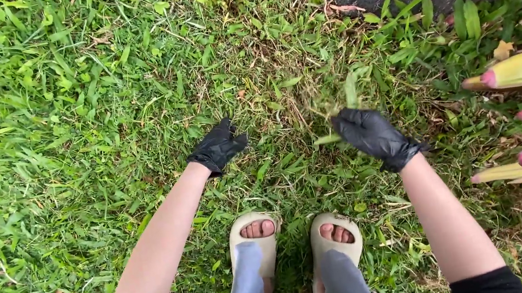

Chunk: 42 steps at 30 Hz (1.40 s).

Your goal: Manually pulling weeds from a lawn.

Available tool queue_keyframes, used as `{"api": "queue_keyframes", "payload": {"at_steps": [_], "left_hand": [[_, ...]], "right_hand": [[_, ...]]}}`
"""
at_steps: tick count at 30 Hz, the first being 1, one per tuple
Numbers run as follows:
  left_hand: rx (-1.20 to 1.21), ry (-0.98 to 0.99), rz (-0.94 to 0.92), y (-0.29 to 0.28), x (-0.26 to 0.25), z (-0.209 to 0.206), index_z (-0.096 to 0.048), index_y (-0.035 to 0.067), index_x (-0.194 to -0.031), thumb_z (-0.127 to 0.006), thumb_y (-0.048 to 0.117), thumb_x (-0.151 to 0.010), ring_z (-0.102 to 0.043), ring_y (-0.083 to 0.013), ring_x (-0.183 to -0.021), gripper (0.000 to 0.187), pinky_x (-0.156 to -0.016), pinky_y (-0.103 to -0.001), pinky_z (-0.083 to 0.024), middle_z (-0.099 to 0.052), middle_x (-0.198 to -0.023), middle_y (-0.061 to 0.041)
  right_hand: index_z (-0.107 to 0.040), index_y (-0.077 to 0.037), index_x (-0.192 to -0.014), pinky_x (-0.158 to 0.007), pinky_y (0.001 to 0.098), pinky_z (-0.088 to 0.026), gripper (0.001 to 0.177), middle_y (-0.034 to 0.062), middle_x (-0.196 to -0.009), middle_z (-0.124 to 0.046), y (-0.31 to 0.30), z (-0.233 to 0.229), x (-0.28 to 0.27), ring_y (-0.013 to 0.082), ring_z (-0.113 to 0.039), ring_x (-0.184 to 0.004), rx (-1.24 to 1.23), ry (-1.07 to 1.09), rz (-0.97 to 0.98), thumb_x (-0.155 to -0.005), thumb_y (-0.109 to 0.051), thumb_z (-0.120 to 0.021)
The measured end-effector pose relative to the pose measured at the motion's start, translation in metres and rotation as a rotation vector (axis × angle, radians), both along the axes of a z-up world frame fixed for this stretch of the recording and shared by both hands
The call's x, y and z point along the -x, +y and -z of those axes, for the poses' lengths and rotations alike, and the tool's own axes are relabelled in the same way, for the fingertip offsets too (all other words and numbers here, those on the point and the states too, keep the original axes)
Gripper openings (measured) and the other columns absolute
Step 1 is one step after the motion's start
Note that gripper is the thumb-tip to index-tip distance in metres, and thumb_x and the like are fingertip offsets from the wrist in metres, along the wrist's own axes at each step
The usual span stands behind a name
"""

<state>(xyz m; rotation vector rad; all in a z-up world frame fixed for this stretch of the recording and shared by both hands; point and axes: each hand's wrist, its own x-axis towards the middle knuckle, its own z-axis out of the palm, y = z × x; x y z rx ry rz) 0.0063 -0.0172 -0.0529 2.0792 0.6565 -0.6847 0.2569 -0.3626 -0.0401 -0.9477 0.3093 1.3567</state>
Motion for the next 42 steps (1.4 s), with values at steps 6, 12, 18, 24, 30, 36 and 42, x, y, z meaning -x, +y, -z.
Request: {"api": "queue_keyframes", "payload": {"at_steps": [6,12,18,24,30,36,42], "left_hand": [[0.064,0.018,-0.084,0.002,0.004,0.023,-0.025,0.002,-0.158,-0.063,0.073,-0.083,-0.031,-0.0368,-0.149,0.110,-0.122,-0.040,-0.025,-0.032,-0.161,-0.024],[0.018,-0.084,-0.130,-0.010,-0.007,0.016,-0.025,-0.003,-0.158,-0.061,0.069,-0.084,-0.040,-0.0375,-0.146,0.109,-0.121,-0.041,-0.033,-0.039,-0.157,-0.027],[-0.168,-0.150,-0.173,-0.033,-0.039,-0.043,-0.042,0.004,-0.153,-0.052,0.060,-0.090,-0.053,-0.0393,-0.139,0.085,-0.120,-0.044,-0.041,-0.055,-0.148,-0.025],[-0.271,-0.271,-0.050,-0.038,-0.035,-0.001,-0.038,-0.005,-0.147,-0.061,0.053,-0.094,-0.048,-0.0472,-0.133,0.082,-0.109,-0.053,-0.036,-0.048,-0.145,-0.033],[-0.150,-0.284,-0.183,-0.050,-0.050,-0.062,-0.045,0.006,-0.147,-0.065,0.051,-0.090,-0.058,-0.0409,-0.123,0.076,-0.105,-0.050,-0.046,-0.059,-0.134,-0.023],[-0.011,-0.680,-0.073,-0.081,-0.049,-0.057,-0.068,0.025,-0.123,-0.083,0.043,-0.085,-0.065,-0.0260,-0.116,0.045,-0.107,-0.040,-0.053,-0.067,-0.122,-0.005],[-0.040,-0.577,0.229,-0.092,-0.055,-0.048,-0.069,0.032,-0.130,-0.082,0.046,-0.077,-0.048,-0.0362,-0.130,0.057,-0.108,-0.048,-0.039,-0.055,-0.136,-0.013]], "right_hand": [[-0.068,0.001,-0.124,-0.093,0.0285,-0.063,0.029,0.0184,-0.119,-0.073,-0.036,-0.087,-0.007,0.0195,-0.072,-0.107,0.387,-1.102,-0.398,-0.097,-0.006,-0.064],[-0.062,-0.001,-0.140,-0.093,0.0442,-0.053,0.051,0.0227,-0.125,-0.064,-0.049,-0.143,-0.026,0.0337,-0.061,-0.112,0.833,-1.645,-0.368,-0.093,-0.017,-0.073],[-0.071,-0.014,-0.118,-0.098,0.0523,-0.049,0.058,0.0170,-0.127,-0.065,0.016,-0.125,0.022,0.0379,-0.062,-0.115,0.972,-1.636,-1.060,-0.085,-0.063,-0.069],[-0.071,-0.018,-0.119,-0.092,0.0439,-0.052,0.027,0.0124,-0.118,-0.073,0.003,-0.090,0.009,0.0309,-0.069,-0.100,0.777,-1.350,-1.201,-0.098,-0.030,-0.059],[-0.064,-0.010,-0.112,-0.087,0.0324,-0.058,0.019,0.0097,-0.109,-0.065,-0.058,-0.055,-0.026,0.0231,-0.065,-0.095,0.243,-0.549,0.070,-0.095,-0.001,-0.064],[-0.061,-0.010,-0.098,-0.080,0.0357,-0.061,0.022,0.0059,-0.102,-0.060,0.009,-0.077,0.034,0.0207,-0.063,-0.095,0.256,-0.419,0.156,-0.081,-0.005,-0.075],[-0.072,-0.007,-0.094,-0.094,0.0435,-0.046,0.032,0.0040,-0.099,-0.064,0.004,-0.011,0.044,0.0245,-0.052,-0.101,0.504,-1.332,-0.586,-0.070,-0.007,-0.093]]}}
